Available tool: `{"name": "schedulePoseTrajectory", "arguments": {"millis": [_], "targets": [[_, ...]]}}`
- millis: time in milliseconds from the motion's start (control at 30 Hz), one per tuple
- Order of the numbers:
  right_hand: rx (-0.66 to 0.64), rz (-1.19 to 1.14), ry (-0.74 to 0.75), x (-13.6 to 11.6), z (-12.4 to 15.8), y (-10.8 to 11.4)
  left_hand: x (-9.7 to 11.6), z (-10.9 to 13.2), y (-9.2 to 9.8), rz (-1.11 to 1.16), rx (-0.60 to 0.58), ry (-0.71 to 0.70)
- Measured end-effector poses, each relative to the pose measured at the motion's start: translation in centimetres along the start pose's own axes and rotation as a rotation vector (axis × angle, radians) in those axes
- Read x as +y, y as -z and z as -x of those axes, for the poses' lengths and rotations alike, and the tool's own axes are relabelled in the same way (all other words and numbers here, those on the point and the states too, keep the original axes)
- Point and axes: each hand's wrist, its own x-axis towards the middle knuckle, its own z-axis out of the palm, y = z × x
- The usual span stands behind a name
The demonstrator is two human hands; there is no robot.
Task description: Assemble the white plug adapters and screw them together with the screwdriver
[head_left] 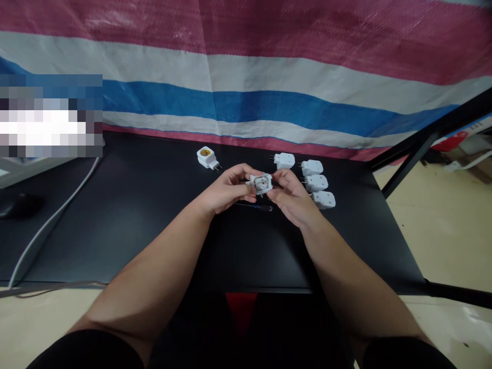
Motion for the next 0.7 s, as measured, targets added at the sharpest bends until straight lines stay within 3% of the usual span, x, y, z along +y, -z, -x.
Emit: {"name": "schedulePoseTrajectory", "arguments": {"millis": [233,467,700], "targets": [[-0.031,-0.030,-0.108,0.30,0.27,-0.43,-0.28,-0.41,0.21,0.004,0.112,-0.064],[0.125,0.167,0.175,0.44,0.12,-0.31,-0.83,-0.56,0.29,-0.100,0.129,-0.081],[0.194,0.378,0.349,0.53,0.22,0.08,-0.80,-0.48,0.41,-0.088,0.056,-0.051]]}}
